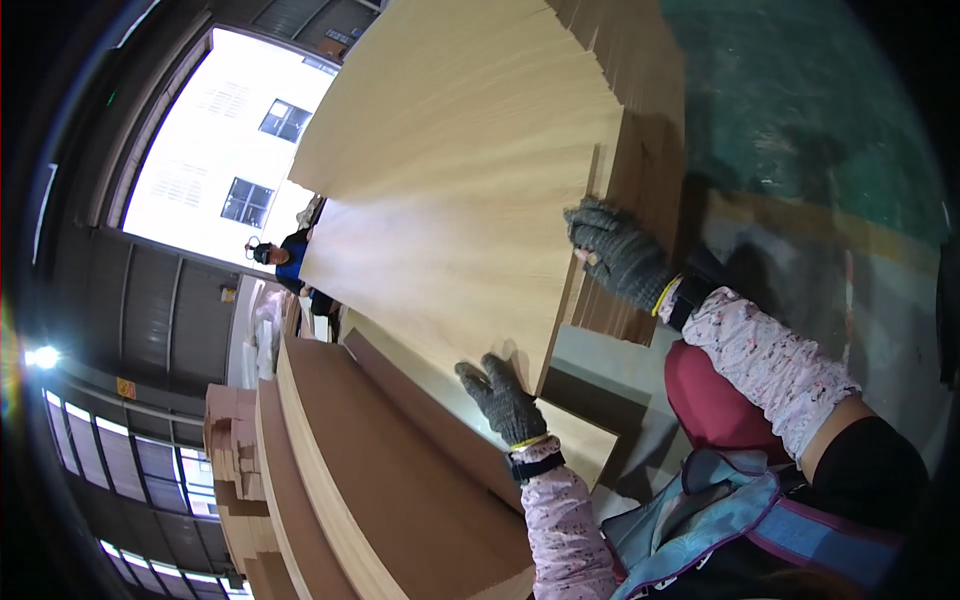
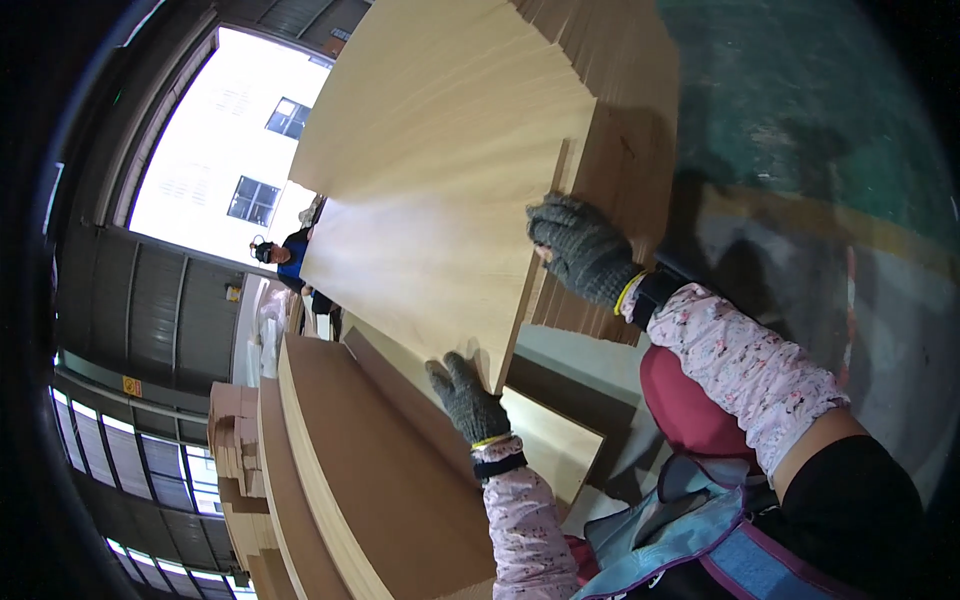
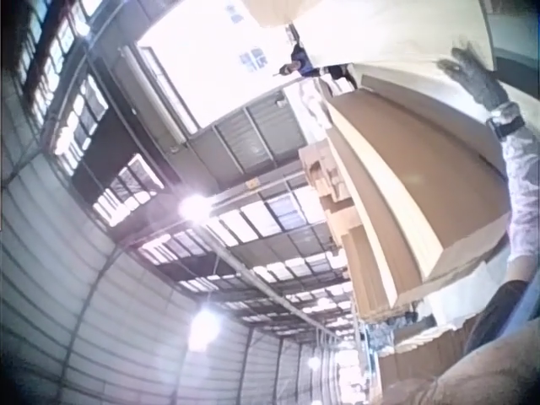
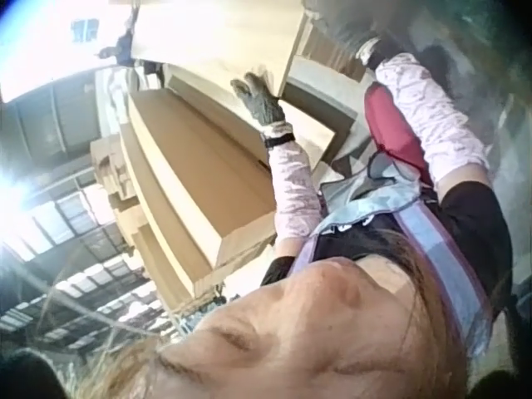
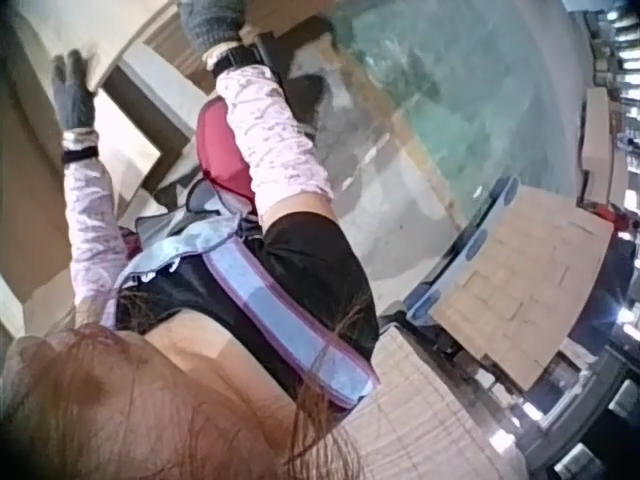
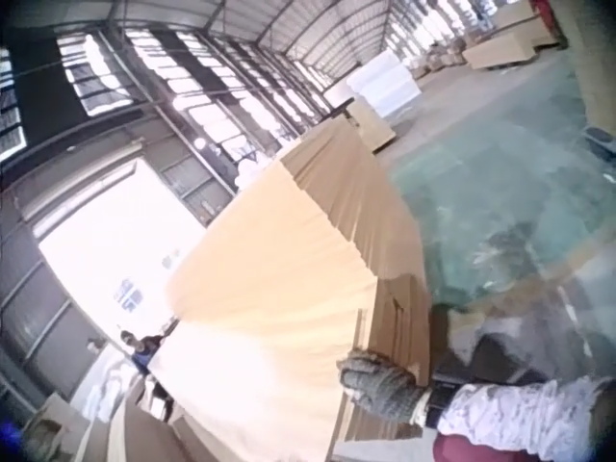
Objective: Moving and stacking large wooden panels in a warehouse or furniture factory setting.
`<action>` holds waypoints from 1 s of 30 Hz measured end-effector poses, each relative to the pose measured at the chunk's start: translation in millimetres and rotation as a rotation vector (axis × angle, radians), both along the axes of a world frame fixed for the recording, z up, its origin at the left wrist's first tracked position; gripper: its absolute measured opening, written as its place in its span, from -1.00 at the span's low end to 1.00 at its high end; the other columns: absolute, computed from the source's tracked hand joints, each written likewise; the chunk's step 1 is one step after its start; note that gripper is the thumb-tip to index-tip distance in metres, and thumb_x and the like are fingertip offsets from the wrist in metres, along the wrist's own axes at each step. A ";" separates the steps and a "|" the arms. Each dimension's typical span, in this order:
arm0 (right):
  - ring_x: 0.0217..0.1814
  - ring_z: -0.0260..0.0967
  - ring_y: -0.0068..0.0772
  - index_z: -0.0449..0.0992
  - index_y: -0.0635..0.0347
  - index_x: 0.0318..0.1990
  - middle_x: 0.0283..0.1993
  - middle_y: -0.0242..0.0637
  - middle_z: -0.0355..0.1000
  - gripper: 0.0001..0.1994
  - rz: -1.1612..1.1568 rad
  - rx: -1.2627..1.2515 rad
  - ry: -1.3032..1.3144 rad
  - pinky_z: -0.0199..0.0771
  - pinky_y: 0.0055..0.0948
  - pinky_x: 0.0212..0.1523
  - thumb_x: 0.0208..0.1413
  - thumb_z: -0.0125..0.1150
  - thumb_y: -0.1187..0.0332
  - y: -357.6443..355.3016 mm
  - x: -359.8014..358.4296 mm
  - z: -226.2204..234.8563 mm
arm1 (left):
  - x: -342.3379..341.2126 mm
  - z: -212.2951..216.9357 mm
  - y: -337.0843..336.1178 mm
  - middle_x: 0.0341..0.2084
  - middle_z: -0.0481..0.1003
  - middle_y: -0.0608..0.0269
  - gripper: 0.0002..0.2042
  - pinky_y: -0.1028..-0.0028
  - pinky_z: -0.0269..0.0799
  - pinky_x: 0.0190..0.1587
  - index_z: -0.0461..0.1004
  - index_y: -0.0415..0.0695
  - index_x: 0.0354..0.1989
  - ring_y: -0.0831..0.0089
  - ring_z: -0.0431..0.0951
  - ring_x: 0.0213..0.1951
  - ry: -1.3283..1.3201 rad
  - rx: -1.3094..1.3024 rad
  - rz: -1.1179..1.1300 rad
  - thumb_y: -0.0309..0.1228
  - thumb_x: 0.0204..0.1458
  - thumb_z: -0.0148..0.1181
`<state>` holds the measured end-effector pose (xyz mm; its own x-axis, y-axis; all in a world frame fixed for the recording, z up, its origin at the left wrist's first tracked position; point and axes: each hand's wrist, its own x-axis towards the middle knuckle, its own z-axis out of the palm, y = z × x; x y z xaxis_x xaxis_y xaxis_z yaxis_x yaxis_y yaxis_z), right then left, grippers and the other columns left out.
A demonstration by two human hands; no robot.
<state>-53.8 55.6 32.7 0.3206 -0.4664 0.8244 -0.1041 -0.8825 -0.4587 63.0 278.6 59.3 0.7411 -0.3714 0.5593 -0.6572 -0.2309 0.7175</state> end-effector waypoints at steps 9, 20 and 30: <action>0.19 0.21 -0.06 0.47 0.17 -0.23 0.02 -0.15 0.36 -0.81 -0.025 -0.012 0.049 0.16 -0.17 0.23 -0.02 0.16 0.35 6.1 -2.8 -7.4 | -7.2 -12.6 11.8 0.11 0.13 -0.53 -0.66 0.11 0.22 0.15 0.32 -0.22 -0.05 -0.32 0.12 0.20 -0.404 0.592 0.070 -0.45 -0.04 0.11; 0.18 0.21 -0.04 0.44 0.21 -0.24 0.06 -0.14 0.33 -0.83 -0.007 0.145 -0.172 0.22 -0.17 0.19 -0.02 0.16 0.44 3.8 -5.1 -11.3 | 3.7 -20.8 1.0 0.15 0.11 -0.47 -0.49 0.09 0.18 0.17 0.25 -0.19 -0.02 -0.34 0.10 0.19 -0.604 0.592 0.017 -0.47 -0.20 0.28; 0.14 0.23 -0.03 0.43 0.24 -0.20 0.09 -0.10 0.31 -0.80 0.081 0.325 -0.315 0.30 -0.25 0.09 -0.04 0.08 0.52 -1.6 -0.7 -19.8 | 16.9 -24.1 -14.8 0.21 0.02 -0.40 -0.05 0.25 0.27 0.17 0.13 -0.13 0.18 -0.22 0.15 0.21 -0.497 0.743 0.033 -0.59 -0.57 0.47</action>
